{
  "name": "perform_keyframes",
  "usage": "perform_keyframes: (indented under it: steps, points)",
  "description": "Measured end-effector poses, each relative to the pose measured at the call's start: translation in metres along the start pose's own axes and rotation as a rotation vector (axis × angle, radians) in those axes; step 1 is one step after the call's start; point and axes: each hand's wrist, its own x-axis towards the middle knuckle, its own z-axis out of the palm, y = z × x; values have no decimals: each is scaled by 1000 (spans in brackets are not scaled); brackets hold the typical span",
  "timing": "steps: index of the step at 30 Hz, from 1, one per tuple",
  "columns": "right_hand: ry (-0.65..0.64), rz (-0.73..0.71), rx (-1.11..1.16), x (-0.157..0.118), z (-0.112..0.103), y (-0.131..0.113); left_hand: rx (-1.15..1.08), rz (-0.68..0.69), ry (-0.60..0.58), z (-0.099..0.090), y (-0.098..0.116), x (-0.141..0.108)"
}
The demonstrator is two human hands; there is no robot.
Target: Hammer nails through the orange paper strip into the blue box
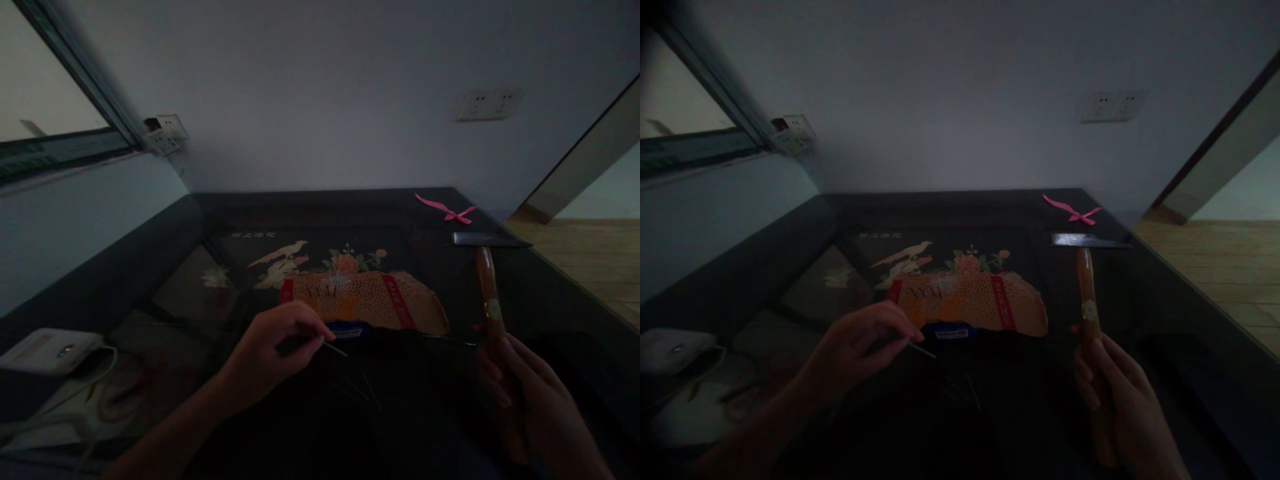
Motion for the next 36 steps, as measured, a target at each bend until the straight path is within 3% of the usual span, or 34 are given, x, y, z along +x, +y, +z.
perform_keyframes:
  steps: [3, 7, 12, 25, 36]
  points:
    - [5, -12, -8, 0, 1, -1, -57, 2, 95, -1, 4, 22]
    - [3, -26, -5, -1, 1, -2, 5, 87, 224, 3, -6, 51]
    - [-14, -27, 6, 0, 0, -1, 241, 197, 250, 16, -28, 71]
    - [-21, -33, -29, 1, -2, 2, 227, 100, 183, 22, -44, 72]
    - [13, -9, -4, 1, 2, 1, 279, 150, 153, 22, -41, 70]
